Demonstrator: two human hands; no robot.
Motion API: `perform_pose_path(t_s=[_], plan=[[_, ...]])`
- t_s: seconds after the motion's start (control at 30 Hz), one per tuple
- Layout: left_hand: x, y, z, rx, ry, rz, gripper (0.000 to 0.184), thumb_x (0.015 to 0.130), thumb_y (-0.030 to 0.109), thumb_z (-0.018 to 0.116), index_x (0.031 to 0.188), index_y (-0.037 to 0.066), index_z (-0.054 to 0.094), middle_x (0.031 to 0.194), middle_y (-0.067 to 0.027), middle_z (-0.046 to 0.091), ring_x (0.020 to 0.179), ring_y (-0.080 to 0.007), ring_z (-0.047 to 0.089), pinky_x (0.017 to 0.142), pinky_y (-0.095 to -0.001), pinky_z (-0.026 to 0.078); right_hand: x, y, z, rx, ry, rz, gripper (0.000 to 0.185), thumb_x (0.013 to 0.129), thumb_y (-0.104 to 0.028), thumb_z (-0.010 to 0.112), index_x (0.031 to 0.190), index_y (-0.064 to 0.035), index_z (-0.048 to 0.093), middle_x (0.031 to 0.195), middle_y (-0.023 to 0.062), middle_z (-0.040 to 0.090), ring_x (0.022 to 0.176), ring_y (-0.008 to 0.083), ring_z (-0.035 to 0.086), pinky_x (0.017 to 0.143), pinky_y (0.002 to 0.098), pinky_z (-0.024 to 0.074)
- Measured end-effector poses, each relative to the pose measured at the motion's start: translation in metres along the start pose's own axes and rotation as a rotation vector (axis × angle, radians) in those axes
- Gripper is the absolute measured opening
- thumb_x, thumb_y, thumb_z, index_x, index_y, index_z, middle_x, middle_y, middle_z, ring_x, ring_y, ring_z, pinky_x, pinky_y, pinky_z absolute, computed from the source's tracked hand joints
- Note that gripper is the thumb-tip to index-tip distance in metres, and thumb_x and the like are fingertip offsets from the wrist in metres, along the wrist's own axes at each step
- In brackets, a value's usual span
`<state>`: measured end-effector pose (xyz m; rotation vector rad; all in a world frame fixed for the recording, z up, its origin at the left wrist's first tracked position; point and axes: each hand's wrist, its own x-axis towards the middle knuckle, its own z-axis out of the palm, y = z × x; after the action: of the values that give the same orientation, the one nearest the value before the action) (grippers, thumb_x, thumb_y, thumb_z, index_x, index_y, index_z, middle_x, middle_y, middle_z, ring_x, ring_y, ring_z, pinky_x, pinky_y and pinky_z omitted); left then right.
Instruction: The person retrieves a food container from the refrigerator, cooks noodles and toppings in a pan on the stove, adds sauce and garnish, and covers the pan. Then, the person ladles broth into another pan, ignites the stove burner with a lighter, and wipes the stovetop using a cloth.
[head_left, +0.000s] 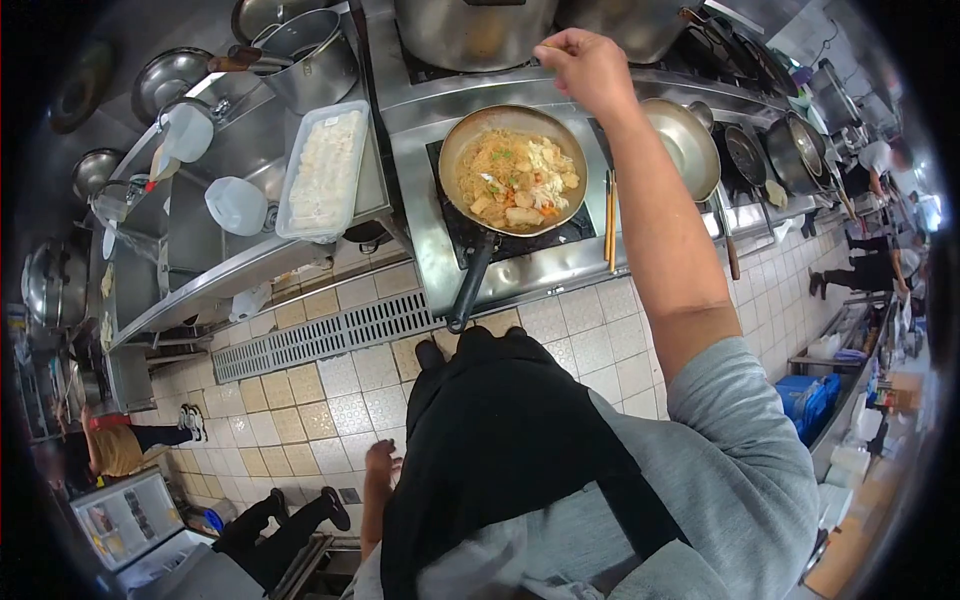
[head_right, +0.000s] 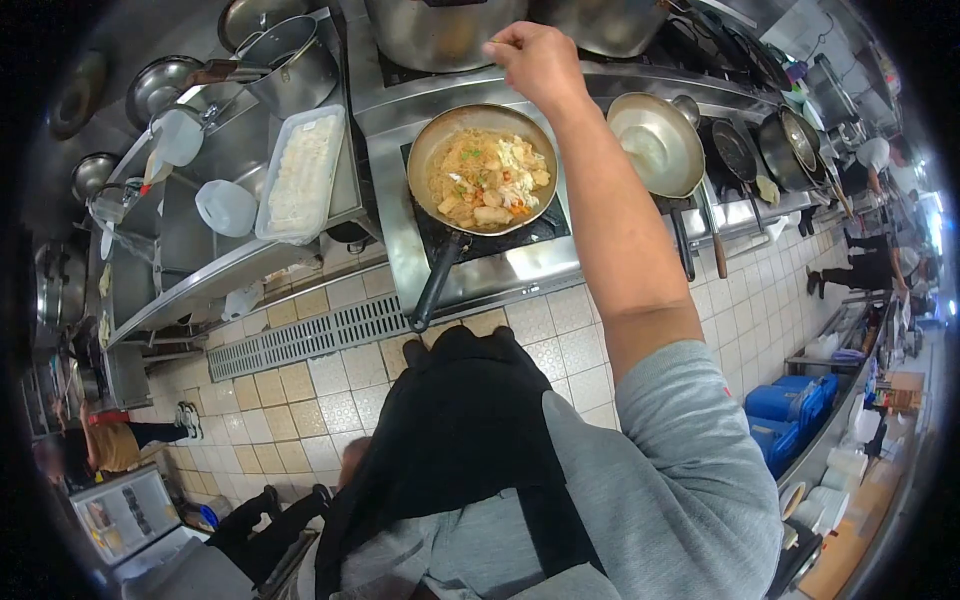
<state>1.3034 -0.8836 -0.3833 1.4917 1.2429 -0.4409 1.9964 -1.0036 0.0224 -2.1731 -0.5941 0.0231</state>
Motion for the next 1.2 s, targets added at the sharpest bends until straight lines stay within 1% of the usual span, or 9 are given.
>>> perform_pose_path(t_s=[0.1, 0.37, 0.47, 0.53, 0.63, 0.83, 0.97, 1.13, 1.2], plan=[[0.007, 0.056, -0.039, -0.521, 0.119, -0.278, 0.035, 0.088, 0.024, 0.059, 0.121, 0.012, 0.055, 0.102, -0.0054, 0.062, 0.070, -0.0225, 0.063, 0.058, -0.0372, 0.049, 0.000, 0.000, 0.014, 0.032, -0.028, -0.110, 0.018, 0.091, -0.015, 0.061, 0.098, 0.0001, 0.067, 0.079, 0.0034, 0.068, 0.067, 0.0112, 0.062, 0.064, 0.0268, 0.0512], [0.032, 0.175, -0.068, -0.362, 0.161, -0.058, 0.048, 0.089, 0.027, 0.062, 0.130, 0.008, 0.049, 0.105, -0.0072, 0.063, 0.076, -0.0181, 0.063, 0.061, -0.0297, 0.047, -0.018, -0.022, 0.008, -0.076, 0.236, -0.250, 0.012, 0.085, -0.013, 0.067, 0.088, -0.0016, 0.067, 0.079, 0.0029, 0.067, 0.066, 0.0087, 0.059, 0.063, 0.0252, 0.0493], [0.033, 0.219, -0.047, -0.337, 0.027, 0.117, 0.048, 0.089, 0.028, 0.063, 0.130, 0.008, 0.049, 0.110, -0.0064, 0.062, 0.083, -0.0180, 0.064, 0.067, -0.0309, 0.049, -0.027, -0.035, 0.011, -0.082, 0.423, -0.185, 0.012, 0.081, -0.013, 0.071, 0.086, -0.0032, 0.067, 0.079, 0.0037, 0.066, 0.065, 0.0092, 0.059, 0.063, 0.0262, 0.0489], [0.021, 0.260, -0.028, -0.314, -0.066, 0.228, 0.050, 0.090, 0.030, 0.062, 0.131, 0.006, 0.048, 0.112, -0.0070, 0.061, 0.086, -0.0172, 0.064, 0.071, -0.0292, 0.049, -0.018, -0.005, 0.022, 0.076, 0.083, -0.025, 0.013, 0.079, -0.014, 0.070, 0.090, -0.0050, 0.070, 0.083, 0.0101, 0.069, 0.077, 0.0194, 0.065, 0.075, 0.0318, 0.0509], [-0.004, 0.327, 0.000, -0.269, -0.251, 0.350, 0.050, 0.093, 0.031, 0.059, 0.133, 0.005, 0.046, 0.118, -0.0094, 0.061, 0.091, -0.0181, 0.063, 0.077, -0.0285, 0.050, -0.016, 0.041, 0.039, -0.120, -0.149, -0.059, 0.012, 0.078, -0.014, 0.071, 0.086, -0.0043, 0.069, 0.083, 0.0107, 0.070, 0.076, 0.0204, 0.065, 0.073, 0.0319, 0.0510], [-0.041, 0.418, 0.048, -0.449, -0.624, 0.303, 0.049, 0.098, 0.032, 0.052, 0.137, 0.006, 0.040, 0.121, -0.0136, 0.059, 0.091, -0.0205, 0.064, 0.079, -0.0339, 0.053, -0.055, 0.084, 0.044, 0.076, 0.002, 0.055, 0.016, 0.082, -0.018, 0.070, 0.089, -0.0034, 0.069, 0.081, 0.0102, 0.069, 0.072, 0.0175, 0.064, 0.070, 0.0307, 0.0504], [-0.027, 0.431, 0.071, -0.447, -0.635, 0.250, 0.029, 0.097, 0.027, 0.054, 0.118, 0.008, 0.048, 0.087, -0.0049, 0.061, 0.057, -0.0108, 0.054, 0.048, -0.0252, 0.044, -0.127, 0.136, 0.047, 0.206, -0.026, 0.122, 0.023, 0.089, -0.024, 0.065, 0.091, -0.0010, 0.067, 0.072, 0.0077, 0.065, 0.064, 0.0128, 0.057, 0.062, 0.0297, 0.0464], [-0.063, 0.440, 0.071, -0.378, -0.496, 0.287, 0.017, 0.097, 0.023, 0.053, 0.106, 0.009, 0.049, 0.070, 0.0010, 0.050, 0.045, -0.0058, 0.040, 0.036, -0.0205, 0.029, -0.256, 0.218, 0.034, 0.092, -0.218, 0.480, 0.031, 0.089, -0.030, 0.064, 0.084, -0.0003, 0.065, 0.067, 0.0091, 0.062, 0.062, 0.0145, 0.057, 0.060, 0.0310, 0.0463], [-0.060, 0.434, 0.066, -0.396, -0.476, 0.267, 0.016, 0.097, 0.021, 0.052, 0.107, 0.009, 0.048, 0.071, 0.0011, 0.049, 0.044, -0.0047, 0.038, 0.036, -0.0193, 0.027, -0.314, 0.269, 0.040, -0.014, -0.230, 0.386, 0.024, 0.090, -0.023, 0.064, 0.079, -0.0029, 0.064, 0.062, 0.0032, 0.059, 0.053, 0.0092, 0.052, 0.050, 0.0269, 0.0424]])
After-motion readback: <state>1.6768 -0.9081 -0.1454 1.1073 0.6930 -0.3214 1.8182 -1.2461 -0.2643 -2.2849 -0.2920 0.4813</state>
